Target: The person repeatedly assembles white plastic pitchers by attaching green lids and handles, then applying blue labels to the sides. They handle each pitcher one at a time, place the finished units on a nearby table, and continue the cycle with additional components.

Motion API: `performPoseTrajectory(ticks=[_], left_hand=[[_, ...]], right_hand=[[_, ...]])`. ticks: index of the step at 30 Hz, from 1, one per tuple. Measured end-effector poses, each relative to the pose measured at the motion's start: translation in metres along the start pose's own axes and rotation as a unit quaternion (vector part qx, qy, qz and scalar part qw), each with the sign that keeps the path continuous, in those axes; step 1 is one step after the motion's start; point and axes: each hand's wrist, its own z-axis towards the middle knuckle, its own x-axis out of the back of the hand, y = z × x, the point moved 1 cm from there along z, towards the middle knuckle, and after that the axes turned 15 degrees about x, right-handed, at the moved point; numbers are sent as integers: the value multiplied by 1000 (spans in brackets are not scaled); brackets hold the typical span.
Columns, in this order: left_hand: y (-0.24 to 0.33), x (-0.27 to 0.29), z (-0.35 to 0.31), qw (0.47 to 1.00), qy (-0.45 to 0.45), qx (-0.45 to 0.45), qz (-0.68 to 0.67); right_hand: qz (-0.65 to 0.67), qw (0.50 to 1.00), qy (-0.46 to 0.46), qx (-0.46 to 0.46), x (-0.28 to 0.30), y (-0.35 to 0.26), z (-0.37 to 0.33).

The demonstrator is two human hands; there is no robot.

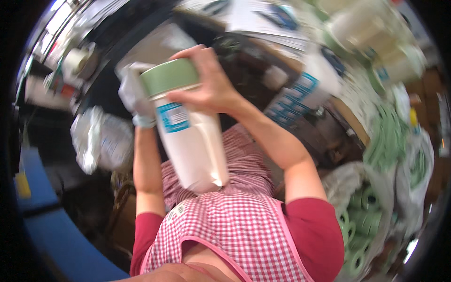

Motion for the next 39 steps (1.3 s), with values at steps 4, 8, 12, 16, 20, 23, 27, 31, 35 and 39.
performPoseTrajectory(ticks=[4, 8, 12, 16, 20, 23, 27, 31, 35, 39], left_hand=[[33, -9, -19, 973, -37, 187, -132], [100, 4, -112, 929, -328, 164, 53], [106, 16, -133, 903, -372, -54, 207], [80, 49, -87, 957, -260, 71, 111], [70, 78, -69, 955, -177, 93, 219], [67, 79, -81, 944, -171, 136, 247], [61, 68, -96, 931, -193, 168, 262], [60, 65, -102, 924, -199, 181, 270], [58, 60, -103, 916, -202, 202, 283], [53, 52, -104, 910, -198, 219, 291]], right_hand=[[-52, 998, 11, 28, 4, 14, 8], [-162, 982, 95, 34, -4, 27, -4], [-188, 978, 12, 93, 42, 35, -26], [-194, 954, 161, -161, 262, 29, -75], [-624, 645, 68, -436, 521, -5, -176], [-683, 571, 85, -448, 608, -12, -244], [-634, 519, 59, -571, 624, 32, -267], [-590, 505, 125, -618, 638, 68, -263], [-519, 584, 429, -454, 677, 38, -280], [-490, 719, 481, -107, 680, -26, -303]])
